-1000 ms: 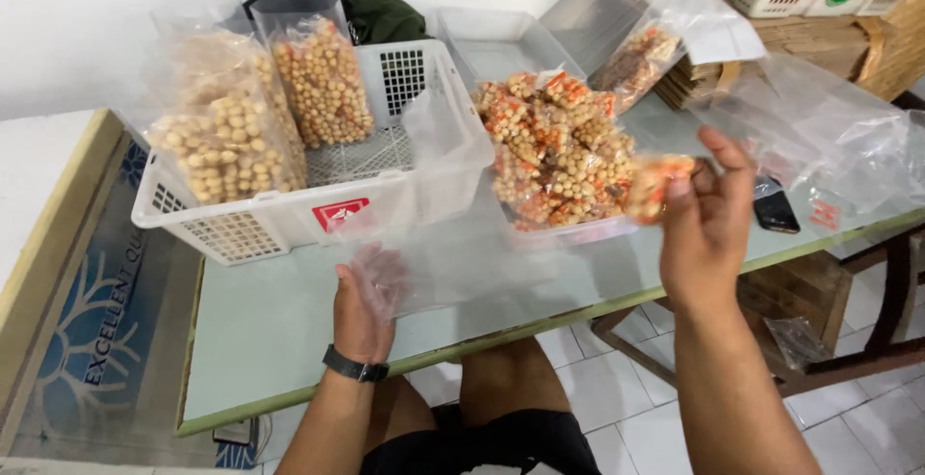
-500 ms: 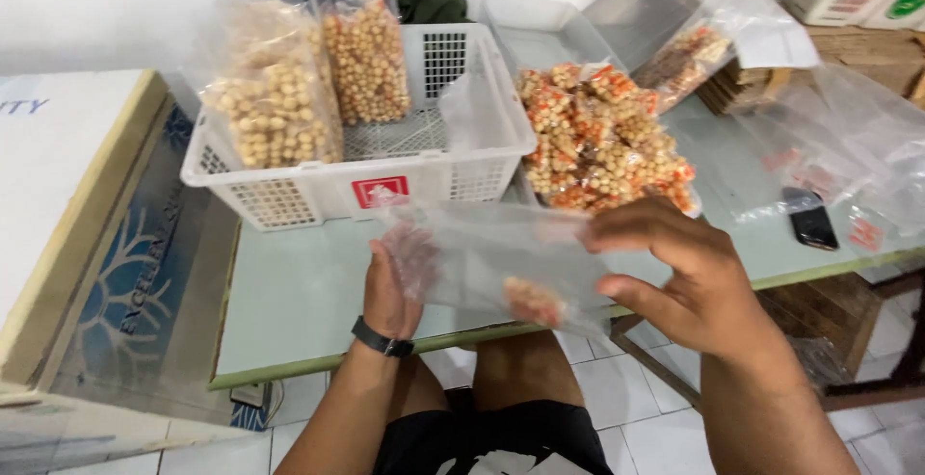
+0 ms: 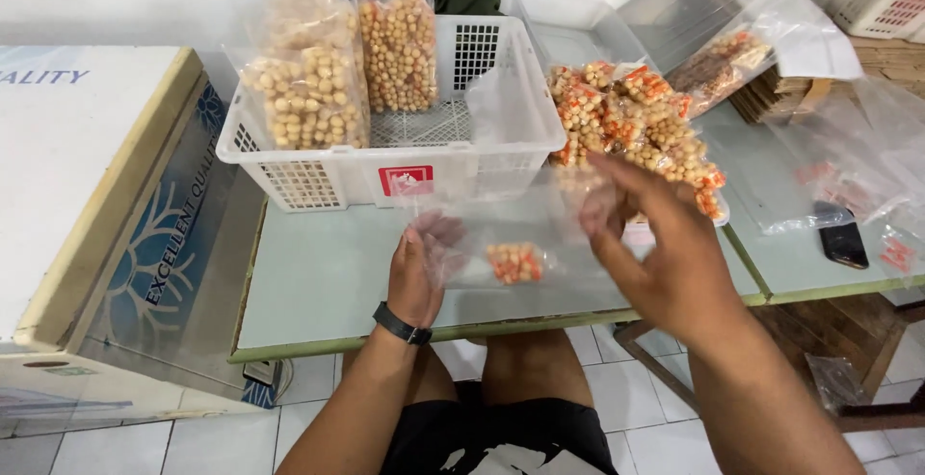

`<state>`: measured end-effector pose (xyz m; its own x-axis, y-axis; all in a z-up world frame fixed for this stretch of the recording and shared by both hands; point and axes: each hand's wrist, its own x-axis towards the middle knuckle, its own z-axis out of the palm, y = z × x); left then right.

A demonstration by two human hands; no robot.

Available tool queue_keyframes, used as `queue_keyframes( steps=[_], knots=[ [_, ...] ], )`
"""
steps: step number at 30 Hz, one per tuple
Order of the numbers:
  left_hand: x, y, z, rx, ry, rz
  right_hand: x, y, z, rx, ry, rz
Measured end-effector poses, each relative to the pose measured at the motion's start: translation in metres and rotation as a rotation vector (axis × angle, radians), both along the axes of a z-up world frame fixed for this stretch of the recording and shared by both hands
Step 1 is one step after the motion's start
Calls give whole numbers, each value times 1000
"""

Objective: Manually portioning snacks from large baskets into small plastic bags and organizing the filled bags on a table.

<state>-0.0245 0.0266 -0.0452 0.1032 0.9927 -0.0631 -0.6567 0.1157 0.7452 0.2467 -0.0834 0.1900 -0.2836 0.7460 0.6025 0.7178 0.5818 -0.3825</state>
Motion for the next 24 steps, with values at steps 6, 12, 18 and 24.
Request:
queue_keyframes(
  steps=[6,12,18,24],
  knots=[
    [25,2,-19,131,30,7,-14,7,42,182,-12,-123],
    [53,-13,-28,2,-102,-494,3,38,62,278,-179,-66],
    [59,-12,-19,227,84,-154,16,11,95,149,-30,18],
    [46,-18,27,384,290,-216,41,-18,96,105,181,22]
  ],
)
